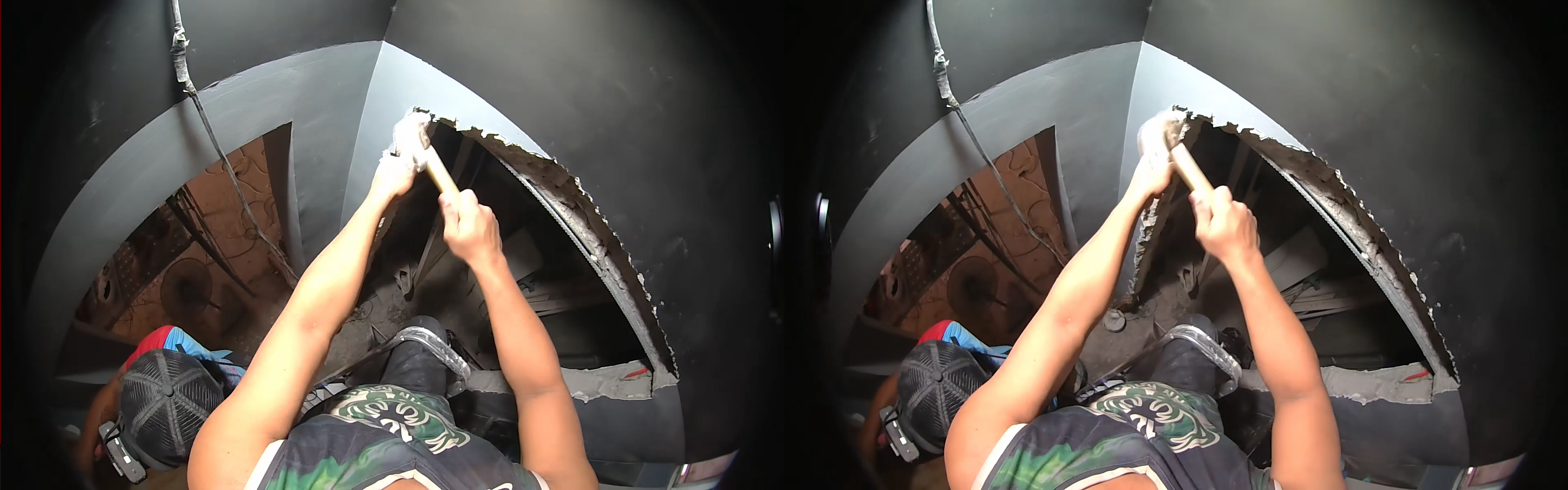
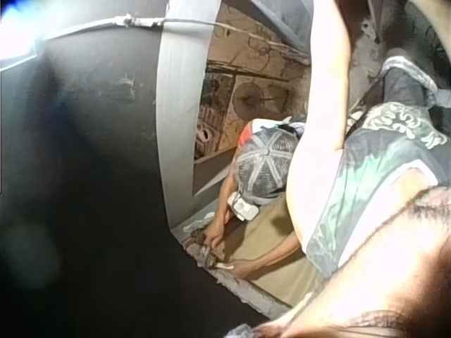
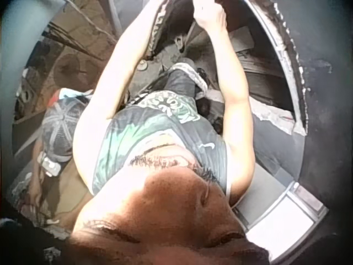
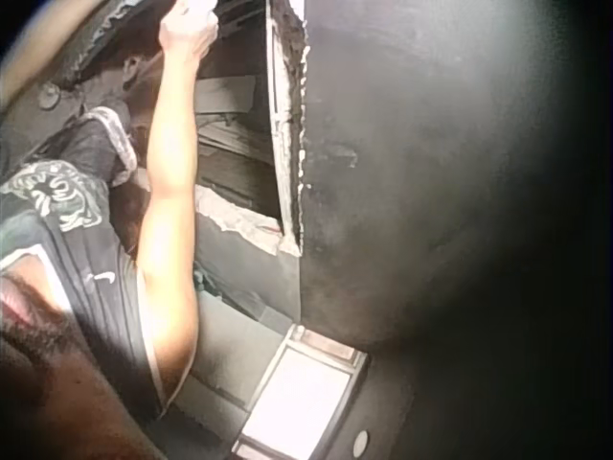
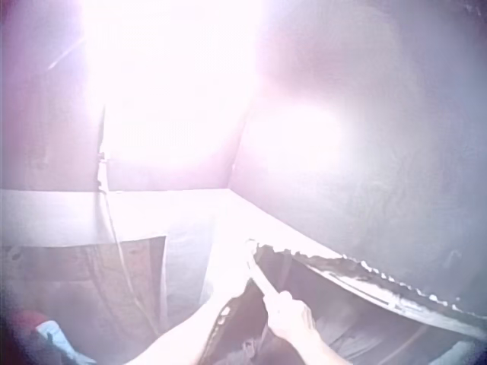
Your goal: The person chips away concrete along the edge of a wall opening using a hammer and a chisel.
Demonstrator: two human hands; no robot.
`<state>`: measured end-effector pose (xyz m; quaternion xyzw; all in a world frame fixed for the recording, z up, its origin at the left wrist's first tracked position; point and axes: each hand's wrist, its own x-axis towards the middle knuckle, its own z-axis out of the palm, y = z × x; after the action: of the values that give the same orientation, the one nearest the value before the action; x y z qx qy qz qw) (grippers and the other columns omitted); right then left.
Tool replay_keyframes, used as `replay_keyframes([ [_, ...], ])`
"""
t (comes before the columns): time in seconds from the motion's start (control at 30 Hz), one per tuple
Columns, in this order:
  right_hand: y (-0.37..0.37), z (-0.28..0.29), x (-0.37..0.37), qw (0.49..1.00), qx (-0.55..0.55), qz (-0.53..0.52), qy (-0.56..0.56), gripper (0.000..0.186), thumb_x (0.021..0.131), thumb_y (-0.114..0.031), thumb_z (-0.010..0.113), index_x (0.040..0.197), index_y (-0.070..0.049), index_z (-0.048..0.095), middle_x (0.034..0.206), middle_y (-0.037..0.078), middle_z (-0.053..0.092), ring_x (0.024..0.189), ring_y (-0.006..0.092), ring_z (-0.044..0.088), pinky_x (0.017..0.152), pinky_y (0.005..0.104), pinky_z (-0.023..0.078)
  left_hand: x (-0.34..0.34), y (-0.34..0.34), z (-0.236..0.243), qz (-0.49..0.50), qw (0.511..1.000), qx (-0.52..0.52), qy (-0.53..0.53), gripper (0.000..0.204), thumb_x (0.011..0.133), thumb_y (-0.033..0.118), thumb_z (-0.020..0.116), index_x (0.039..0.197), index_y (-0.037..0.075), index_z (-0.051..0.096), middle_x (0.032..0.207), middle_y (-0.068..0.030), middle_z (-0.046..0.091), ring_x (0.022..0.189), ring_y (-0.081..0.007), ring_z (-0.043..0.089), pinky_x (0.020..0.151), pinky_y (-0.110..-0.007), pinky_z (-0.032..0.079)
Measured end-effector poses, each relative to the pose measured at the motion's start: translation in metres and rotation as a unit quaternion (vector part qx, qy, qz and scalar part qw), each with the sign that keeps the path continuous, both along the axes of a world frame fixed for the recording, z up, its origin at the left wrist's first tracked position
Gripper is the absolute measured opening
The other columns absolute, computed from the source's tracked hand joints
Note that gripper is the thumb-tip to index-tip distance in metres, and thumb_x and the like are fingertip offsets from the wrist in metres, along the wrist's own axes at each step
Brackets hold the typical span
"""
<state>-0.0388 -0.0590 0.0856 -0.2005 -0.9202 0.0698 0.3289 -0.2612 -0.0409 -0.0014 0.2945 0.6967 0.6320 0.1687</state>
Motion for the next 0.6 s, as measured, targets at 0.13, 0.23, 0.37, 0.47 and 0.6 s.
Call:
replay_keyframes([
  [0.13, -0.042, 0.004, -0.007, 0.999, -0.041, 0.023, 0.001, 0.037, 0.096, -0.041, 0.062, 0.088, -0.006, 0.056, 0.066, 0.021, 0.064, 0.065, 0.0441, 0.067, 0.056, 0.0513, 0.053, -0.037, -0.008, -0.039, 0.061, 0.946, 0.123, 0.294, 0.061, 0.093, 0.029, 0.062, 0.144, 0.001, 0.042, 0.112, -0.0286, 0.064, 0.110, -0.0438, 0.061, 0.093, -0.048, 0.052],
  [0.23, -0.063, 0.015, -0.002, 0.983, 0.047, 0.151, 0.096, 0.036, 0.090, -0.039, 0.069, 0.089, -0.005, 0.058, 0.073, 0.017, 0.063, 0.062, 0.0390, 0.066, 0.053, 0.0453, 0.053, -0.011, -0.012, -0.024, -0.025, 0.937, -0.077, 0.340, 0.057, 0.089, 0.029, 0.065, 0.137, 0.001, 0.053, 0.109, -0.0283, 0.068, 0.100, -0.0450, 0.066, 0.089, -0.051, 0.052],
  [0.37, -0.046, 0.015, 0.000, 0.960, 0.138, 0.201, 0.139, 0.034, 0.088, -0.035, 0.070, 0.089, -0.003, 0.059, 0.074, 0.013, 0.062, 0.060, 0.0348, 0.065, 0.052, 0.0407, 0.054, 0.001, -0.012, -0.023, -0.031, 0.953, -0.060, 0.296, 0.053, 0.089, 0.030, 0.065, 0.132, 0.000, 0.057, 0.106, -0.0270, 0.069, 0.098, -0.0441, 0.067, 0.088, -0.050, 0.053],
  [0.47, 0.012, -0.026, 0.016, 0.998, -0.048, -0.032, 0.009, 0.039, 0.097, -0.042, 0.059, 0.087, -0.005, 0.055, 0.065, 0.023, 0.063, 0.064, 0.0455, 0.066, 0.055, 0.0532, 0.053, 0.024, -0.002, -0.009, -0.048, 0.955, -0.092, 0.277, 0.050, 0.089, 0.031, 0.066, 0.128, 0.000, 0.060, 0.104, -0.0261, 0.070, 0.097, -0.0433, 0.068, 0.087, -0.049, 0.054],
  [0.6, -0.013, -0.052, -0.003, 0.995, -0.088, -0.008, 0.037, 0.039, 0.099, -0.042, 0.058, 0.089, -0.004, 0.056, 0.066, 0.025, 0.063, 0.067, 0.0485, 0.065, 0.059, 0.0547, 0.051, -0.043, -0.009, -0.064, 0.039, 0.965, -0.131, 0.223, 0.043, 0.091, 0.036, 0.064, 0.114, -0.001, 0.069, 0.093, -0.0205, 0.074, 0.088, -0.0352, 0.072, 0.080, -0.043, 0.057],
])
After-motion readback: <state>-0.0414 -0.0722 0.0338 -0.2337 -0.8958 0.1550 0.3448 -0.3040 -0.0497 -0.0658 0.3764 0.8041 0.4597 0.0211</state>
